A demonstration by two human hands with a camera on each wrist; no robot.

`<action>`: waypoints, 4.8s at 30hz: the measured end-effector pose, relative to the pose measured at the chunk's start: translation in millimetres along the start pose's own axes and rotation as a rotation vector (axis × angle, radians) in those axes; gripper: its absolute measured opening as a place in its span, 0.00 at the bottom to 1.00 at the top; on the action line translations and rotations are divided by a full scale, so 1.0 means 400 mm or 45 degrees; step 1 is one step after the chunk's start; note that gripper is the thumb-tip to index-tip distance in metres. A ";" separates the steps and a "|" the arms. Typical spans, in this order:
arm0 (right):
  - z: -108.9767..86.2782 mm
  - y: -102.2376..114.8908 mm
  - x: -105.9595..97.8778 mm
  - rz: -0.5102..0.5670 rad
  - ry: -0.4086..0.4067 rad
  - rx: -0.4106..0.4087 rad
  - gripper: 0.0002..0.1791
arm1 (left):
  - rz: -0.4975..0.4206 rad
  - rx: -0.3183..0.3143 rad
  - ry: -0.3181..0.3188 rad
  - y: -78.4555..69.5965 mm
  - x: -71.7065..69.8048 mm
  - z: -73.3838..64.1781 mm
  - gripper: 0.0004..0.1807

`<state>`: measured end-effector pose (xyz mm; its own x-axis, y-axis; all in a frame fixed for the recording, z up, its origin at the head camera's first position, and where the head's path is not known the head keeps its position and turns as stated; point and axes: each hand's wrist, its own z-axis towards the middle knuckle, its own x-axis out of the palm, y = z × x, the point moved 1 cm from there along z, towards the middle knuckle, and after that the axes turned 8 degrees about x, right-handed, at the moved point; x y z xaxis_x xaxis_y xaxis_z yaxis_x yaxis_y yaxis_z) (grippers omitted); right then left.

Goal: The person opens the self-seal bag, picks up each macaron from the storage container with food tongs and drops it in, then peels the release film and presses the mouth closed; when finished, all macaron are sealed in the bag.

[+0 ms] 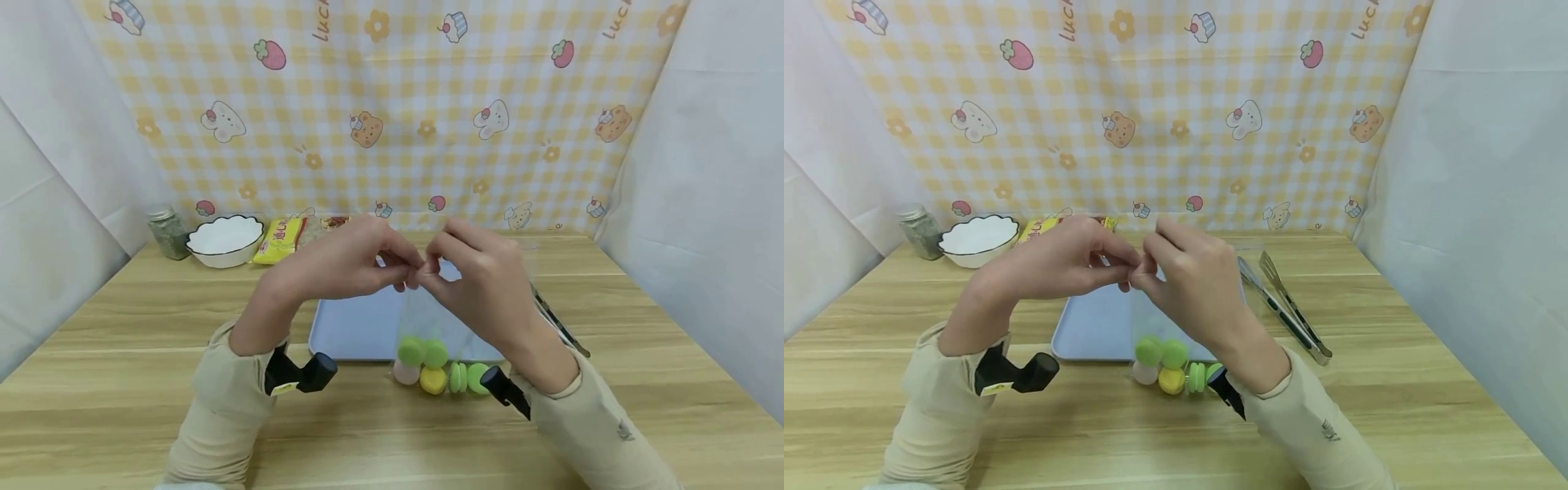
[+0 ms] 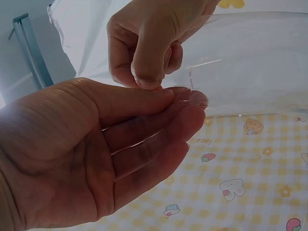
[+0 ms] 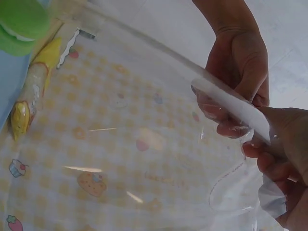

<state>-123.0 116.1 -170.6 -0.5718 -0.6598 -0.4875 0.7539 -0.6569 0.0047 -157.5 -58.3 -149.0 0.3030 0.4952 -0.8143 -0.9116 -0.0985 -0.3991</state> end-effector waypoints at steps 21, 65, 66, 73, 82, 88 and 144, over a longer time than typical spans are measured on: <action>0.016 -0.100 -0.069 -0.033 -0.220 0.255 0.05 | -0.006 -0.274 -0.025 0.019 -0.034 -0.025 0.05; 0.013 -0.216 -0.198 -0.226 -0.363 0.545 0.10 | 0.116 -0.382 -0.015 0.039 -0.047 -0.035 0.08; 0.014 -0.216 -0.198 -0.226 -0.362 0.545 0.10 | 0.118 -0.380 -0.015 0.039 -0.048 -0.036 0.08; 0.014 -0.217 -0.200 -0.227 -0.359 0.551 0.10 | 0.113 -0.376 -0.020 0.041 -0.048 -0.037 0.08; 0.012 -0.218 -0.202 -0.217 -0.367 0.561 0.10 | 0.123 -0.377 -0.020 0.041 -0.046 -0.035 0.08; 0.011 -0.218 -0.202 -0.215 -0.378 0.559 0.10 | 0.129 -0.389 -0.019 0.042 -0.044 -0.036 0.07; 0.014 -0.198 -0.168 -0.134 -0.298 0.507 0.08 | 0.145 -0.470 -0.023 0.074 -0.020 -0.015 0.07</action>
<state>-146.0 210.4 -133.5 -0.7303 -0.6169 -0.2933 0.5319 -0.7830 0.3225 -185.3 -70.2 -157.0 0.1976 0.4780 -0.8559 -0.7768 -0.4562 -0.4341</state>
